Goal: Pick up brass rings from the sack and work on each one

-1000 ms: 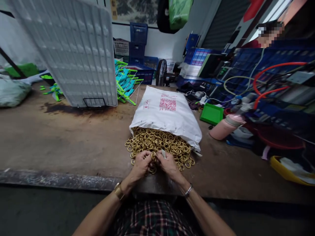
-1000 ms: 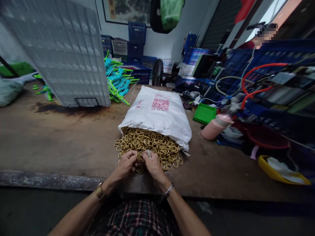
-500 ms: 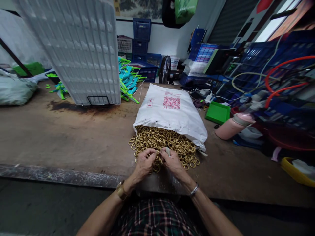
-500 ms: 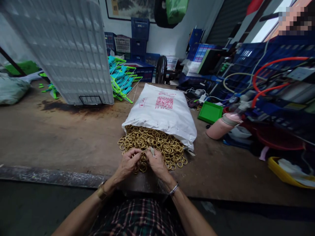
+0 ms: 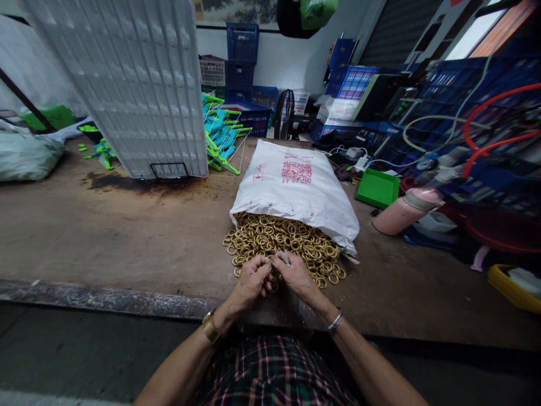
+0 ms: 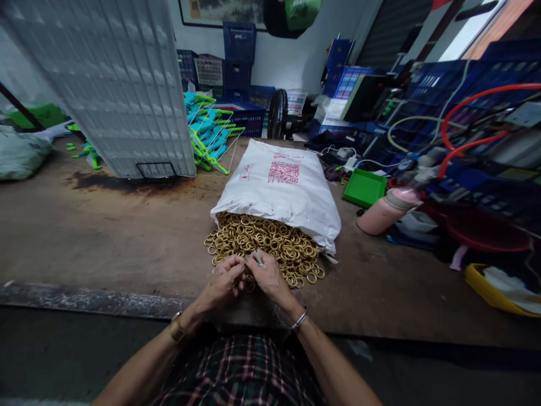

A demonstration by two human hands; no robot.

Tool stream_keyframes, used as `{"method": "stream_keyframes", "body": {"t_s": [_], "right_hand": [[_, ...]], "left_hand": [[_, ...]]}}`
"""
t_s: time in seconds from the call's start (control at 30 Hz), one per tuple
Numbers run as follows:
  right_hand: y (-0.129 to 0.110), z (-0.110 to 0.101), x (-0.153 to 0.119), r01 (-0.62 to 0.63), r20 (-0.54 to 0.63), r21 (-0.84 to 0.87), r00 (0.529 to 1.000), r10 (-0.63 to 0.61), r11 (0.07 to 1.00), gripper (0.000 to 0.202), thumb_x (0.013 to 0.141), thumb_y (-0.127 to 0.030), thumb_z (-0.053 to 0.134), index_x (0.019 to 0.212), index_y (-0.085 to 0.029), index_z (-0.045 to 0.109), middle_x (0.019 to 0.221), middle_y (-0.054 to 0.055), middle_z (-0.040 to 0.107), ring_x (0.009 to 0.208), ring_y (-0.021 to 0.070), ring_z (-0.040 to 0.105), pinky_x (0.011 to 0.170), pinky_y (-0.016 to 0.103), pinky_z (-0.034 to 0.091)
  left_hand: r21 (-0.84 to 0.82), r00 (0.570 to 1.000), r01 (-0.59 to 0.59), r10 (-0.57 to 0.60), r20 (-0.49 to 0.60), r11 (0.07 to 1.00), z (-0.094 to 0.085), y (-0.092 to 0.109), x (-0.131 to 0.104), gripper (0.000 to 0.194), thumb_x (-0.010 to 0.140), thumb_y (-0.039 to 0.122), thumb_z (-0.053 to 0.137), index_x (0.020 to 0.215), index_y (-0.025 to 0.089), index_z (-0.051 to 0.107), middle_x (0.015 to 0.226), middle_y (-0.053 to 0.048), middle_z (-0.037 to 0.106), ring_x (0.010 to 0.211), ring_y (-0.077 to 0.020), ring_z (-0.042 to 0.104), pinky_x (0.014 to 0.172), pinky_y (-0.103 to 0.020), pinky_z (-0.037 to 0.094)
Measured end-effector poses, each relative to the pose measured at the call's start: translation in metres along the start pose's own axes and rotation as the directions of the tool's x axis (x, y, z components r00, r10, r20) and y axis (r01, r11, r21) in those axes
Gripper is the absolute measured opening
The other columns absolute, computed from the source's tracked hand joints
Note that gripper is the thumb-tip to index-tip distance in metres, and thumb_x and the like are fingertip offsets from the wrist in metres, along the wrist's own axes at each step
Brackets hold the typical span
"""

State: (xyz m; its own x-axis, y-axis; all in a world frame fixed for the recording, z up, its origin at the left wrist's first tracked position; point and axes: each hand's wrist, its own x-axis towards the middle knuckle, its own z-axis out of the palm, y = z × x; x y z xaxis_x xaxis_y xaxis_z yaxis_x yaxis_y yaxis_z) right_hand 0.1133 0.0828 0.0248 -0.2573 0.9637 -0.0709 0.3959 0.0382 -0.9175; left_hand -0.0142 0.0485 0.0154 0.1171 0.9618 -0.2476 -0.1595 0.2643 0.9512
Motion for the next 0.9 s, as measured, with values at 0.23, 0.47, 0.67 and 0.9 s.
{"method": "stream_keyframes", "body": {"t_s": [0.23,0.47,0.67,0.9], "right_hand": [[0.003,-0.001,-0.003,0.062,0.015,0.002,0.998,-0.062,0.998,0.026,0.081,-0.038,0.04,0.065,-0.019,0.046,0.058,-0.004,0.041,0.056,0.01,0.038,0.054,0.022,0.032],[0.009,-0.002,-0.014,0.272,0.098,-0.464,0.961,-0.257,0.843,0.014,0.075,-0.013,0.037,0.068,-0.02,0.047,0.058,-0.002,0.046,0.054,0.0113,0.04,0.055,0.023,0.029],[0.011,-0.001,-0.018,0.306,0.155,-0.617,0.95,-0.27,0.725,0.021,0.065,-0.006,0.037,0.076,-0.02,0.049,0.066,0.002,0.057,0.06,0.0137,0.049,0.058,0.023,0.029],[0.004,0.005,-0.017,0.208,0.145,-0.764,0.978,-0.151,0.611,0.023,0.072,-0.006,0.039,0.087,-0.017,0.051,0.073,0.005,0.063,0.063,0.0153,0.055,0.056,0.026,0.025]], "left_hand": [[-0.204,0.999,-0.019,0.026,0.035,0.979,-0.001,-0.002,-0.006,0.028,0.072,0.043,0.057,0.073,0.017,0.048,0.058,0.005,0.051,0.042,-0.005,0.046,0.034,-0.015,0.031],[-0.069,0.996,-0.09,0.088,-0.027,0.994,0.0,0.0,-0.01,0.033,0.071,0.05,0.056,0.073,0.018,0.048,0.055,0.005,0.05,0.042,-0.0063,0.045,0.037,-0.016,0.033],[0.074,0.986,-0.144,0.149,-0.072,0.987,0.0,-0.001,-0.009,0.025,0.075,0.044,0.051,0.07,0.02,0.048,0.047,0.006,0.048,0.036,-0.0074,0.038,0.038,-0.019,0.03],[0.085,0.983,-0.171,0.176,-0.058,0.982,-0.003,-0.004,-0.009,0.026,0.077,0.044,0.05,0.068,0.02,0.045,0.049,0.005,0.047,0.042,-0.0083,0.039,0.043,-0.02,0.03]]}}
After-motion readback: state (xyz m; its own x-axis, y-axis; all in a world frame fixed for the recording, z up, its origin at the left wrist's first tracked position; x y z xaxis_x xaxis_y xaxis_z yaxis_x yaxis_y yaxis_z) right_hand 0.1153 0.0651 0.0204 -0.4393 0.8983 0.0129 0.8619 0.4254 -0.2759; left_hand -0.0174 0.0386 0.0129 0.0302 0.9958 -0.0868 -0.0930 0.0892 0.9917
